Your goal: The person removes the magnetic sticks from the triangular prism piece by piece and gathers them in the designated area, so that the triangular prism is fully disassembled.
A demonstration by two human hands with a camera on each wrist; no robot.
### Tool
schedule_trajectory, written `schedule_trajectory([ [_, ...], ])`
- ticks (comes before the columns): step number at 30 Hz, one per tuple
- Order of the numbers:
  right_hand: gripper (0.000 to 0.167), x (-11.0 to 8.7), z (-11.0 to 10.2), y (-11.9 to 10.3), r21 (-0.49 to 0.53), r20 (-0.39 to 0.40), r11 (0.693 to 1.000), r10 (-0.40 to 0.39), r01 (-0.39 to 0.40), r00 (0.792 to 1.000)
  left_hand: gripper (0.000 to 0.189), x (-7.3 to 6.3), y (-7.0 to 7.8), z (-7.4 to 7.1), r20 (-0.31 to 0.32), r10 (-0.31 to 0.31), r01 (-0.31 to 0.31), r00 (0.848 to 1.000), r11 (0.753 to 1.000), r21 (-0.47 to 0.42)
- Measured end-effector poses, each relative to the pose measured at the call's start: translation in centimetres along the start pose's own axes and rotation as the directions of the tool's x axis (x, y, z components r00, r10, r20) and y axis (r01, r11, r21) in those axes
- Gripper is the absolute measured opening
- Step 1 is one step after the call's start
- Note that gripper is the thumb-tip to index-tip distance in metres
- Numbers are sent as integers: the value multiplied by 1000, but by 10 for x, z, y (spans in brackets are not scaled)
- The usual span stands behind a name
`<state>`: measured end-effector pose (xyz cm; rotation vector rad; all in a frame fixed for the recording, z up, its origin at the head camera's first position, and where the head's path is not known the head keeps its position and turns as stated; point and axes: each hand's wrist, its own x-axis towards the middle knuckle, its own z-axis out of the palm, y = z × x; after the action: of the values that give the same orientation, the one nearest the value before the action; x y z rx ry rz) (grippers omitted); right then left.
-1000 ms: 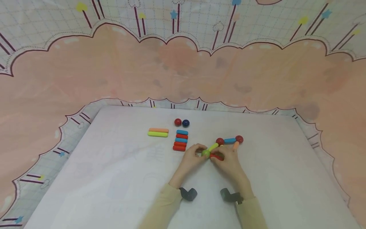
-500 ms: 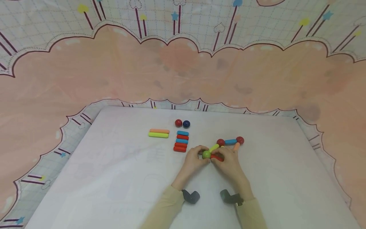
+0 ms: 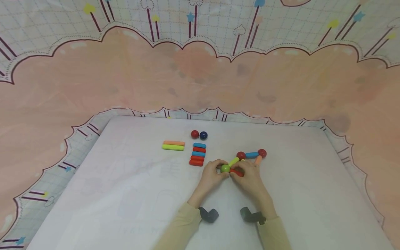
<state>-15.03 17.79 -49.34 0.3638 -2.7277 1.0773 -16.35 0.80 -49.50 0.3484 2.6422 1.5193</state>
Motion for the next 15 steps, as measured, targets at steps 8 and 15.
schedule_trajectory([
  [8,18,0,-1,-1,7,19,1000,20,-20,1000,31,2,-3,-1,40,-19,19,999,1000,1],
  [15,19,0,-1,-3,20,44,999,48,-49,998,32,4,-10,-2,91,-34,35,995,999,-8],
])
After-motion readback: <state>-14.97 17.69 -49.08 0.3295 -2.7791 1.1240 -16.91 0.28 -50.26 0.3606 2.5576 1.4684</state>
